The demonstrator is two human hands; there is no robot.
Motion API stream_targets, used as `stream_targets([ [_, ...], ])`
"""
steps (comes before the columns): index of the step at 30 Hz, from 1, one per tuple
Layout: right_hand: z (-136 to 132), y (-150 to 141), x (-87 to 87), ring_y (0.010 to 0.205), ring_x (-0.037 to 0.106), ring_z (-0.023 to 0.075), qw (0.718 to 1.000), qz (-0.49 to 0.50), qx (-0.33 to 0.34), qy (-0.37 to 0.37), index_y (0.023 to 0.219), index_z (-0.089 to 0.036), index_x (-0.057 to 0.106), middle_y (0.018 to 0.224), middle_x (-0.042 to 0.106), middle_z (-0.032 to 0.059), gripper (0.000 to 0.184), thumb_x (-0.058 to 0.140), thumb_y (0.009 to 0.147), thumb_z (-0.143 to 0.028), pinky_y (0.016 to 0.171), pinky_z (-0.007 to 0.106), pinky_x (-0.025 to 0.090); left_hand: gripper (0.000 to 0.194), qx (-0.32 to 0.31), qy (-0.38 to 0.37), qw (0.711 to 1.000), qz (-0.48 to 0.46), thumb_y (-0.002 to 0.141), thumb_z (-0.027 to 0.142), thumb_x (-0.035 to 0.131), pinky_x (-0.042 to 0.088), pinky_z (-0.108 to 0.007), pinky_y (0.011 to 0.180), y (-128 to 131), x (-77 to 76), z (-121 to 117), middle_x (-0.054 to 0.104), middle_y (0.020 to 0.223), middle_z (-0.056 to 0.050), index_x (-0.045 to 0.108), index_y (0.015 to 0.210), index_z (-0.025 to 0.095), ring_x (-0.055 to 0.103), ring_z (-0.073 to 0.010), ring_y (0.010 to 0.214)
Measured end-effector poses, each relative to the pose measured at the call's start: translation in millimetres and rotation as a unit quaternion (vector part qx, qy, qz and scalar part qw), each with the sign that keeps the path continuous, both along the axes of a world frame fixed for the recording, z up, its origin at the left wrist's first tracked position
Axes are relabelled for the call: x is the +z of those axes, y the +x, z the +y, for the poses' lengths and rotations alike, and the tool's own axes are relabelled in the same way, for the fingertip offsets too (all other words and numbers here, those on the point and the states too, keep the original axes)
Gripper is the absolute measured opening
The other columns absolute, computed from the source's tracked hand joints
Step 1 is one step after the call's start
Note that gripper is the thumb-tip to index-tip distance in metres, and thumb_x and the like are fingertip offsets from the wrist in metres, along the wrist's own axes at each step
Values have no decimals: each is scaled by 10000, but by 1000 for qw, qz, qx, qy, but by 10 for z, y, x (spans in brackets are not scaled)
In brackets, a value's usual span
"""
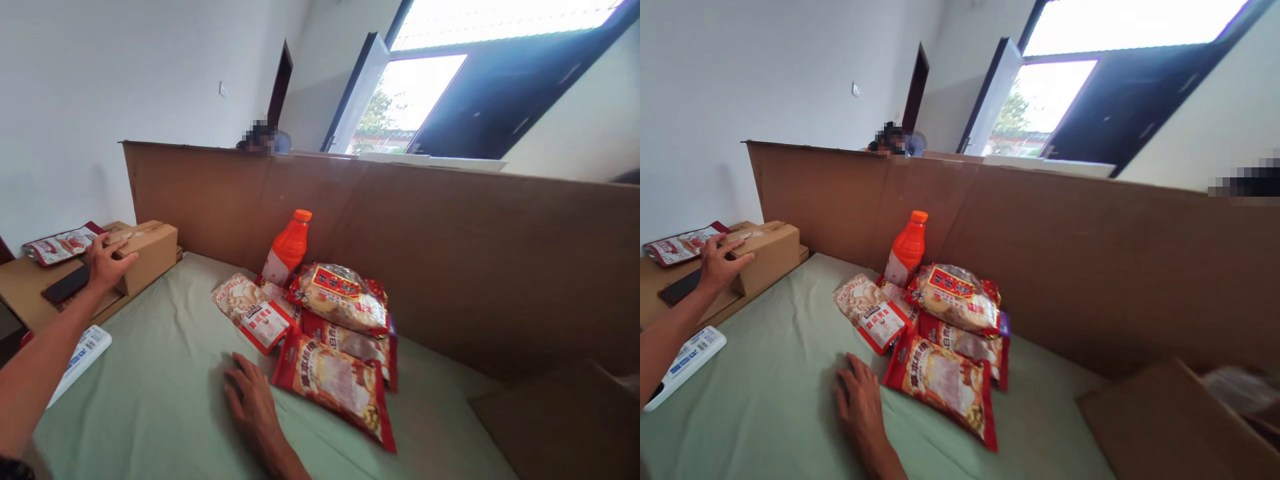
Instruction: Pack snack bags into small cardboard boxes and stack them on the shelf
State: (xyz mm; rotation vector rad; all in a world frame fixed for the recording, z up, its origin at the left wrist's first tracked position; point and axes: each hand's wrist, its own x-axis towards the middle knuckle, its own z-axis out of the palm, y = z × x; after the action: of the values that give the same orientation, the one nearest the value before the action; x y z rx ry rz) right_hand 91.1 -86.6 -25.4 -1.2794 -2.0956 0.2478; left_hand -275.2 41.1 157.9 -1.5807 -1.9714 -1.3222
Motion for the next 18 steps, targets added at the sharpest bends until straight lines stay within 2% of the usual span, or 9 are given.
stream_targets([
  [5,37,81,-72,1173,636,316,1000,-15,10,3,1033,-242,716,1312,657,142,279,476,902,-189,915,535,559,397,0,-25,1000,-12,700,373,756,342,-512,1160,-78,-116,840,532,1359,-114,746,1057,200,495,-344,1300],
  [9,27,93,-88,1173,634,319,1000,-5,9,-2,1025,-250,711,1320,651,140,268,467,923,-209,908,540,554,458,-6,-50,999,-16,716,414,762,336,-521,1165,-45,-183,1169,516,1438,-124,746,1113,186,474,-340,1344],
  [12,9,102,-91,1163,637,317,1000,-2,16,-8,1012,-255,716,1314,656,134,269,468,921,-206,896,529,556,580,-22,-77,997,-11,792,579,629,306,-530,1148,-41,-128,1180,474,1499,-46,724,1188,166,431,-353,1390],
  [14,25,115,-82,1156,641,316,1000,-2,22,-12,1004,-251,722,1313,657,135,278,462,920,-198,886,522,557,662,-27,-91,995,-8,814,644,559,281,-582,1128,-11,-27,1088,400,1562,-24,681,1272,181,365,-416,1426],
  [16,68,118,-44,1157,640,319,999,-6,27,-22,1000,-241,728,1317,656,136,277,470,915,-186,886,517,554,730,-18,-91,996,4,781,599,651,232,-660,1142,109,92,921,282,1636,-101,594,1387,197,276,-495,1458],
  [18,105,87,55,1162,635,319,999,-8,27,-44,1005,-228,733,1317,655,142,271,493,902,-154,916,514,541,822,-9,-69,997,46,769,496,721,181,-687,1171,385,158,672,170,1661,-200,472,1483,175,205,-511,1487],
])
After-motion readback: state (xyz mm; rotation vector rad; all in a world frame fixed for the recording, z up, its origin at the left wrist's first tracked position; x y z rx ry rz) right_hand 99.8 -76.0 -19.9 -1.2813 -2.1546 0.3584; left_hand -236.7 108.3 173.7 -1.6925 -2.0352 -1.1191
